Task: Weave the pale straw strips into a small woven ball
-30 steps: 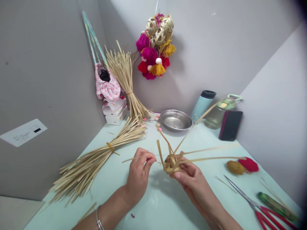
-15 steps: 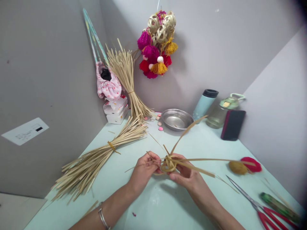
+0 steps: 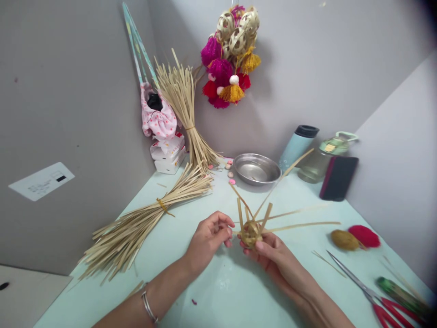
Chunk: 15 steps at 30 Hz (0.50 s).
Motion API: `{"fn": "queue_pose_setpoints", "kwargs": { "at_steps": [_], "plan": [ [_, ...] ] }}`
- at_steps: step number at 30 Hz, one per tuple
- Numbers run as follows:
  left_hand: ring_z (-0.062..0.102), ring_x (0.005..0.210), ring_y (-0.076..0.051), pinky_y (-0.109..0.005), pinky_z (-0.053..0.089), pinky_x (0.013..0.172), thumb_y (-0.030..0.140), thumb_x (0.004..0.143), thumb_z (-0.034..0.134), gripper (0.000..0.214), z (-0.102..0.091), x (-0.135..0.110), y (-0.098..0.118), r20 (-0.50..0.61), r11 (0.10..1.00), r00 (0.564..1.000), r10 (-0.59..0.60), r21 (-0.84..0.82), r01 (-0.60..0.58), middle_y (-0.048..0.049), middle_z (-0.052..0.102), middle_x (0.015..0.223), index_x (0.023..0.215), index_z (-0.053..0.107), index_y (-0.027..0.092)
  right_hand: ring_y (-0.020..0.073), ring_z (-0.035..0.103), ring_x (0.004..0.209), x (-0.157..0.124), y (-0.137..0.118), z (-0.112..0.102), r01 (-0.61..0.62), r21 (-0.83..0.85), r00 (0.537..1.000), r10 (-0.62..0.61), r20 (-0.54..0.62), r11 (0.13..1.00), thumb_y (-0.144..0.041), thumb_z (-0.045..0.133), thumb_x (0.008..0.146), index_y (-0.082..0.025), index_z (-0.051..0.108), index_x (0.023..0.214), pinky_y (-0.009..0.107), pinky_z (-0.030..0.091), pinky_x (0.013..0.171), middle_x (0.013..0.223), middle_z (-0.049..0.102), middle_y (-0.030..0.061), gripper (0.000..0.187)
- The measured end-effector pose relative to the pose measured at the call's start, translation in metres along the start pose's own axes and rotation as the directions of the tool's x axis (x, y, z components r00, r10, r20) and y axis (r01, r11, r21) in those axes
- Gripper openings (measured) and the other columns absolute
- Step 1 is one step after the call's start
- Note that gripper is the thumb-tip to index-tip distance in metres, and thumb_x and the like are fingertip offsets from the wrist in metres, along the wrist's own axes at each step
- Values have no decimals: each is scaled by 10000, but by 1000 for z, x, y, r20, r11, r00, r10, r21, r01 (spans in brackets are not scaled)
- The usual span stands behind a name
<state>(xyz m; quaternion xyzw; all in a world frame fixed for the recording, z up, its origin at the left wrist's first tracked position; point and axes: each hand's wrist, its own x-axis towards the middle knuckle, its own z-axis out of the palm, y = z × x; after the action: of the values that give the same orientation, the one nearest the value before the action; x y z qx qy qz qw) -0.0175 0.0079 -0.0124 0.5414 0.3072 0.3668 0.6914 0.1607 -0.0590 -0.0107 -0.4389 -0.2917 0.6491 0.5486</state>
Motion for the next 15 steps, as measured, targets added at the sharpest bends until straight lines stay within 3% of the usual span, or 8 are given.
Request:
{"fn": "queue_pose_setpoints", "kwargs": {
  "at_steps": [6,9,12,15],
  "plan": [
    [550,823,-101,-257,467,791,277,652,827,592,-7,5,-2,156,999,987,-41,-14,44,-38,556,1121,1197,598,257,253,664,950,2,-1,-1,22,-92,999,-25,-28,996,-357,854,649,-215,734,995,383,483,875,1013,748,79,392],
    [576,893,-127,-304,473,881,275,700,791,502,-7,4,-1,207,1000,978,-7,20,3,-54,518,1213,1179,642,279,279,668,967,1,-1,6,19,-137,1000,-16,25,990,-361,856,631,-219,729,1016,418,450,925,1005,758,79,430],
    [586,901,-140,-317,473,901,272,704,782,396,-6,2,0,193,996,980,52,66,-66,-47,532,1171,1089,687,260,293,671,986,1,-1,10,17,-121,999,-11,47,993,-368,855,625,-225,722,1012,451,424,969,977,767,75,434],
    [588,859,-136,-307,472,864,257,686,794,426,-6,2,1,170,995,985,36,91,-52,-30,579,1066,1093,667,251,298,679,983,1,1,10,10,-86,999,-5,52,996,-365,861,613,-223,711,1025,476,393,1002,964,770,79,462]
  ]
}}
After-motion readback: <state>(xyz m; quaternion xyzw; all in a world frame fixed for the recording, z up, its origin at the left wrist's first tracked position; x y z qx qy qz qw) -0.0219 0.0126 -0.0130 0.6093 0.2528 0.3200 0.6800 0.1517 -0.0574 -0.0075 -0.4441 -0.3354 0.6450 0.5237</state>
